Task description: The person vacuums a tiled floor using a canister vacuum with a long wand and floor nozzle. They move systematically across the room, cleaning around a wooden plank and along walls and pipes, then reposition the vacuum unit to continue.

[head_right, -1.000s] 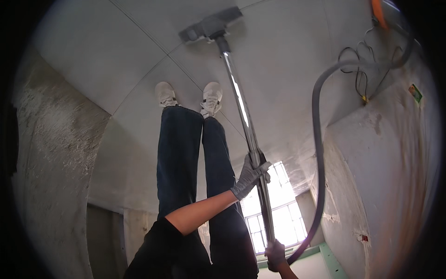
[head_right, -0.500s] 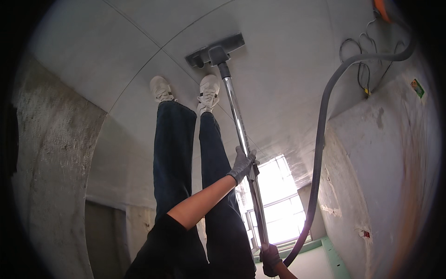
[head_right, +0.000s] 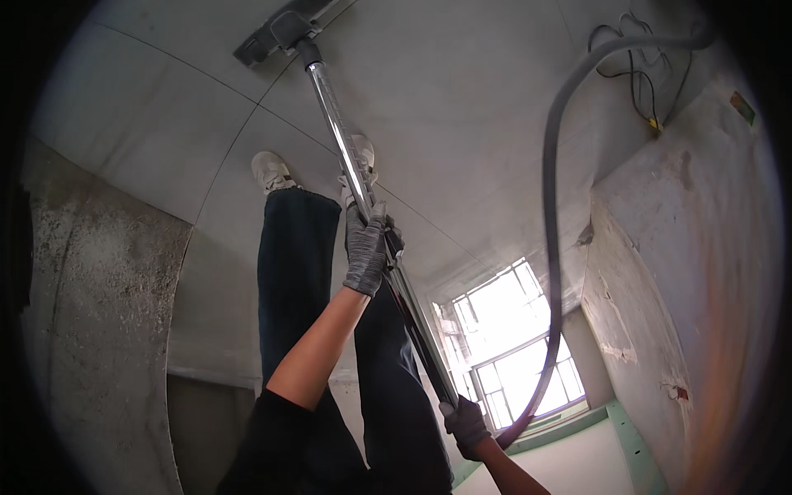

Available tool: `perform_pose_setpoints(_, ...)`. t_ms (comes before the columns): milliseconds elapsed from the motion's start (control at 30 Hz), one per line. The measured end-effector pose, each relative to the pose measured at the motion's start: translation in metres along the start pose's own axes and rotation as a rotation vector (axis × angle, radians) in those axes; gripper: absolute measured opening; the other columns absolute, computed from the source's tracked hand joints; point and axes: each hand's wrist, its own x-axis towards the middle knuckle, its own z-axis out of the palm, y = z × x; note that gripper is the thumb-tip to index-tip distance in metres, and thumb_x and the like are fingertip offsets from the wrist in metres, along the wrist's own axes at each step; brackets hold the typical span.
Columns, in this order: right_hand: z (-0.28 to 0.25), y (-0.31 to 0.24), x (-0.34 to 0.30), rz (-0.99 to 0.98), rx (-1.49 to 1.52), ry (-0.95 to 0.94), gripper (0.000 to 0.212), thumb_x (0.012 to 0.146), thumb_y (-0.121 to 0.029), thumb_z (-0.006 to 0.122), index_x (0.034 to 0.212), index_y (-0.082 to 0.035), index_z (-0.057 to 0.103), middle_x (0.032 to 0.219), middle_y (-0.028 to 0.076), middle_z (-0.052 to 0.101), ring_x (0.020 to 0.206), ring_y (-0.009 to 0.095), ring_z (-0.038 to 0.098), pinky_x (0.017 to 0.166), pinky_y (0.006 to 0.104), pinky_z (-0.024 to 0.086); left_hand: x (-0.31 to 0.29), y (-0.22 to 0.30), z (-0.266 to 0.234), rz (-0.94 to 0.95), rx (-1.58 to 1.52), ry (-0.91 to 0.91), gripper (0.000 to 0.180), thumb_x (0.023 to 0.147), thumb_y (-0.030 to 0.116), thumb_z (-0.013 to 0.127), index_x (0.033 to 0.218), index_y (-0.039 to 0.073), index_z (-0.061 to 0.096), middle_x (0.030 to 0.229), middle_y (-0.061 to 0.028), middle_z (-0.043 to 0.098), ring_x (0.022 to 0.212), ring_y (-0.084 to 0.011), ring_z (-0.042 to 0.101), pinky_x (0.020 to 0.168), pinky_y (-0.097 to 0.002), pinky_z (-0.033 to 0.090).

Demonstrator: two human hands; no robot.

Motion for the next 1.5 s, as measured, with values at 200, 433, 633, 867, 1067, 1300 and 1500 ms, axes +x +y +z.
perform_pose_setpoints(200,0.009,0.078,-0.021,0.305,0.184,0.064,0.042,0.083,-0.038,0.064,0.083,0.003,0.057,0.057,0.015,0.06,0.049,0.026,0.061,0.047,0.0363,0.049,-0.046,-0.085,-0.005,-0.382,0.316,-0.005,0.027,0.095,0.021,0.054,0.107,0.009,0.032,0.067,-0.0061,0.048,0.049,-0.0178,0.055,0.042,-0.0326,0.049)
perform_pose_setpoints(433,0.011,0.101,-0.038,-0.02,-0.382,0.103,0.046,0.083,-0.045,0.064,0.083,0.0,0.058,0.062,0.015,0.063,0.057,0.028,0.065,0.054,0.0399,0.053,-0.06,-0.085,-0.007,-0.353,0.15,0.047,0.036,0.092,0.033,0.06,0.101,0.008,0.035,0.063,-0.0049,0.047,0.046,-0.0168,0.053,0.04,-0.0339,0.045)
perform_pose_setpoints(633,-0.003,-0.062,0.019,-0.079,-0.03,0.072,0.043,0.085,-0.041,0.063,0.088,0.002,0.058,0.064,0.019,0.062,0.06,0.034,0.064,0.058,0.0429,0.049,-0.015,0.038,-0.02,-0.005,-0.062,-0.031,0.029,0.094,0.031,0.057,0.1,0.009,0.04,0.068,-0.003,0.05,0.049,-0.0125,0.053,0.042,-0.0256,0.046)
perform_pose_setpoints(867,0.006,-0.023,0.004,-0.103,0.212,0.129,0.026,0.087,-0.025,0.06,0.091,0.001,0.06,0.059,0.008,0.058,0.05,0.017,0.056,0.05,0.0325,0.046,-0.055,-0.016,-0.015,-0.027,0.034,0.035,0.038,0.093,0.04,0.057,0.106,0.01,0.038,0.075,-0.0041,0.052,0.061,-0.0144,0.059,0.05,-0.0292,0.051)
perform_pose_setpoints(1067,-0.012,0.124,-0.049,-0.024,-0.338,0.116,0.01,0.077,-0.016,0.059,0.074,-0.006,0.058,0.062,0.013,0.06,0.061,0.03,0.063,0.056,0.0411,0.051,-0.129,-0.141,-0.01,-1.03,-0.096,-0.334,0.06,0.077,0.072,0.056,0.102,0.018,0.046,0.08,-0.0026,0.057,0.08,-0.018,0.064,0.066,-0.0349,0.054)
perform_pose_setpoints(1300,-0.009,0.084,-0.057,-0.094,-0.097,0.284,0.032,0.096,-0.026,0.049,0.075,-0.003,0.057,0.053,-0.001,0.049,0.047,0.011,0.051,0.042,0.0303,0.041,-0.121,-0.111,0.009,-0.871,0.03,-0.239,0.051,0.088,0.062,0.05,0.092,0.012,0.045,0.065,-0.0007,0.049,0.058,-0.0155,0.054,0.054,-0.0323,0.046)
perform_pose_setpoints(1500,-0.038,-0.167,0.057,-0.306,-0.265,0.204,0.049,0.088,-0.048,0.057,0.096,0.0,0.061,0.066,0.016,0.061,0.065,0.03,0.064,0.06,0.0398,0.049,0.019,0.085,-0.043,-0.08,-0.557,-0.304,0.035,0.088,0.046,0.063,0.091,0.012,0.052,0.075,-0.0018,0.056,0.063,-0.0132,0.057,0.057,-0.0269,0.051)
